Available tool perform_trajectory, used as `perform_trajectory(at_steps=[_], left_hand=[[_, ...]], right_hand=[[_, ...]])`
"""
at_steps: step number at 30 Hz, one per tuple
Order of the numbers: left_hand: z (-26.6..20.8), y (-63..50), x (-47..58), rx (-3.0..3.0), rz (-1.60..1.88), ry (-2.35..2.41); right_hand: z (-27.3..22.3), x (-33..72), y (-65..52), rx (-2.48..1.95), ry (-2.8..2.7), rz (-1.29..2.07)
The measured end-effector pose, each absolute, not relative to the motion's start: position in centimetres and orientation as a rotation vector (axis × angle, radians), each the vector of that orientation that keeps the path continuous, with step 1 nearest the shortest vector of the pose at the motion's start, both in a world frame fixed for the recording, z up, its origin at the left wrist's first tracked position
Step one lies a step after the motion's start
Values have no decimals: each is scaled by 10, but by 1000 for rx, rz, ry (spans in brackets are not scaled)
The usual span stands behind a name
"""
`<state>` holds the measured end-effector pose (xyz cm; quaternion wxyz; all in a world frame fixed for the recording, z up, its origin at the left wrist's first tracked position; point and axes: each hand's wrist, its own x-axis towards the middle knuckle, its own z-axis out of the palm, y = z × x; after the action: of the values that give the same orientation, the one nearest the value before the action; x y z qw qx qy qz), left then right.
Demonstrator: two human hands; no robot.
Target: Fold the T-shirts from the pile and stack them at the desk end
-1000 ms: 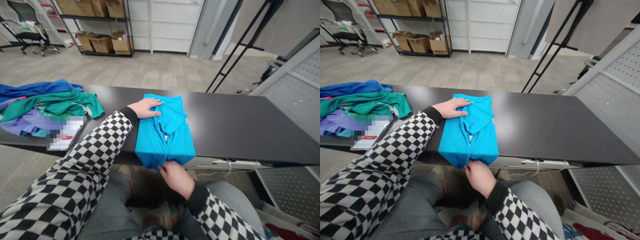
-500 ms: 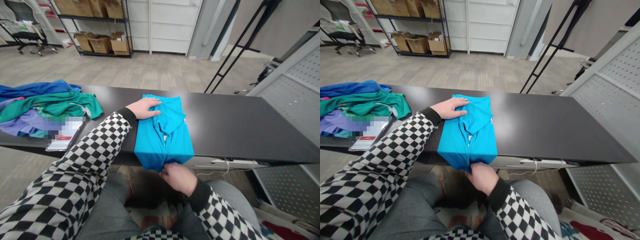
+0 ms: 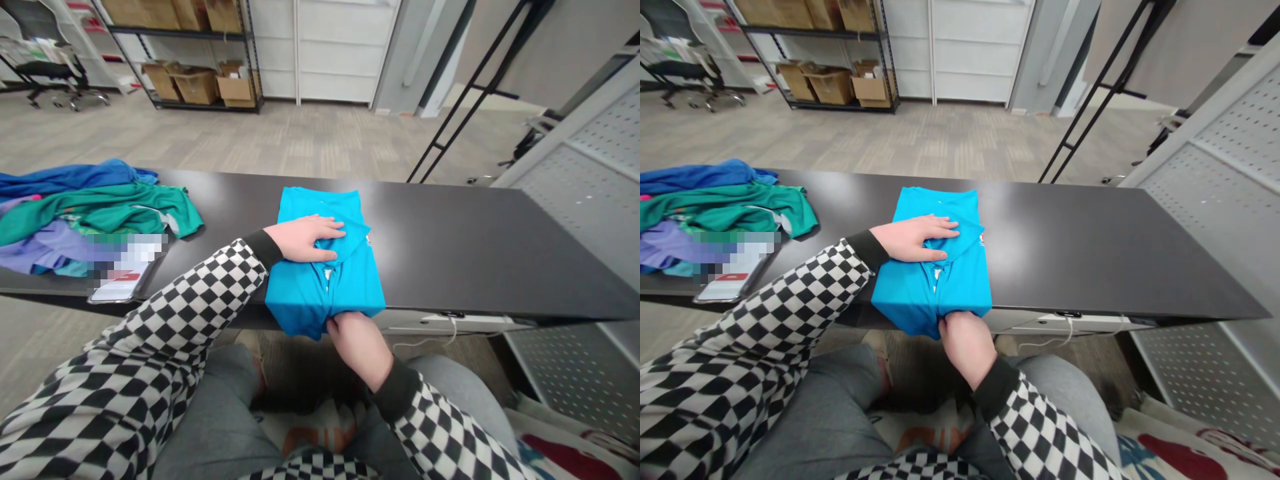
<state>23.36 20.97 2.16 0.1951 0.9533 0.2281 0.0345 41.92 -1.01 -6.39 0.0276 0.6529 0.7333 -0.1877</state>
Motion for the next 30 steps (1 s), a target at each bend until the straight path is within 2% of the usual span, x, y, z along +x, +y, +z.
perform_trajectory(at_steps=[11,30], left_hand=[[23,216,233,2644,134,636],[25,212,234,2693,40,740]], right_hand=[[-63,433,-9,1811,2319,-586],[-64,430,-12,1733,2340,-646]])
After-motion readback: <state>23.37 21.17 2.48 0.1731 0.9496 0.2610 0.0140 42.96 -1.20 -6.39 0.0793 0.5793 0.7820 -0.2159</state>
